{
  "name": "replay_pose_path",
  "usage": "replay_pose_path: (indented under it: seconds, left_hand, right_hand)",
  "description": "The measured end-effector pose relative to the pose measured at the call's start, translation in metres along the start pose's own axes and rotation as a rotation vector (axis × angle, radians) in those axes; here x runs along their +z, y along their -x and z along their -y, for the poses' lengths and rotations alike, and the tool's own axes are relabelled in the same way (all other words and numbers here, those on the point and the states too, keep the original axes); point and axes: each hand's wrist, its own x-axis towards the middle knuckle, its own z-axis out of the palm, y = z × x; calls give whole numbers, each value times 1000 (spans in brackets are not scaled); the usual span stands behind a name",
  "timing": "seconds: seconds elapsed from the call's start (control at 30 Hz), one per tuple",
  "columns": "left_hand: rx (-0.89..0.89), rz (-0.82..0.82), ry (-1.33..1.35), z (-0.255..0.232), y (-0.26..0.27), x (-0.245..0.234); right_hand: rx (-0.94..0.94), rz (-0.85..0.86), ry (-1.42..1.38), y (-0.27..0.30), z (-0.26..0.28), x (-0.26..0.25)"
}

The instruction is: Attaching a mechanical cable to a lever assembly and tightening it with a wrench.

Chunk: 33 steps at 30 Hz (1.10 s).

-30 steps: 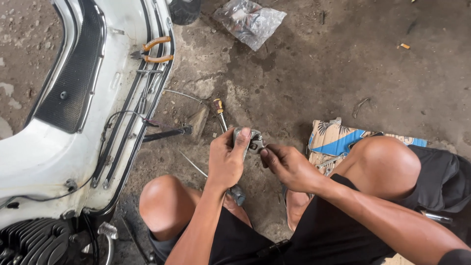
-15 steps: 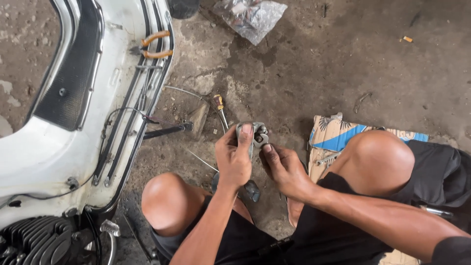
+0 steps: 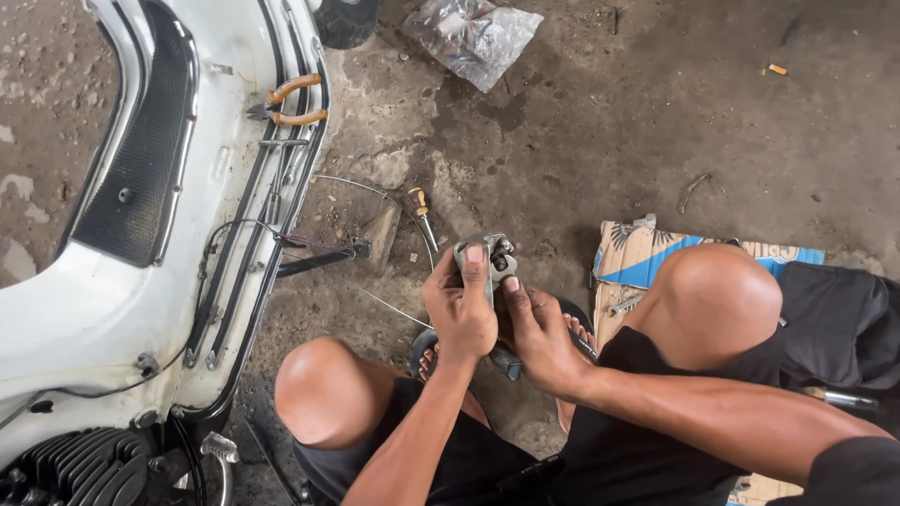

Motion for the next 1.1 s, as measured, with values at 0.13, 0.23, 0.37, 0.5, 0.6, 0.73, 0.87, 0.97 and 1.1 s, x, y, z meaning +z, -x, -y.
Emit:
replay_pose_path:
  seconds: [0.13, 0.23, 0.37, 0.5, 0.6, 0.73, 0.87, 0.97, 1.1]
  left_hand:
    - [4, -3, 21, -6, -8, 1]
    - [22, 6, -34, -2, -27, -4]
    - [-81, 11, -55, -13, -37, -11]
    - [-265, 153, -157, -2, -32, -25]
    - [-288, 180, -164, -9, -31, -24]
    - [-288, 229, -235, -22, -33, -25]
    - [-307, 275, -301, -40, -31, -27]
    - [-305, 299, -345, -48, -28, -25]
    - [-309, 269, -342, -39, -23, -26]
  right_hand:
    - [-254, 34, -283, -4, 15, -4]
    - [-324, 109, -209, -10, 35, -11]
    - [-377, 128, -19, -14, 33, -31]
    - [-417, 111, 197, -21, 35, -56]
    - [-407, 195, 178, -11, 47, -64]
    - [-452, 240, 218, -14, 48, -70]
    - [-439, 271, 284, -15, 53, -72]
    - [-434, 281, 286, -11, 55, -72]
    - [-430, 275, 289, -11, 40, -66]
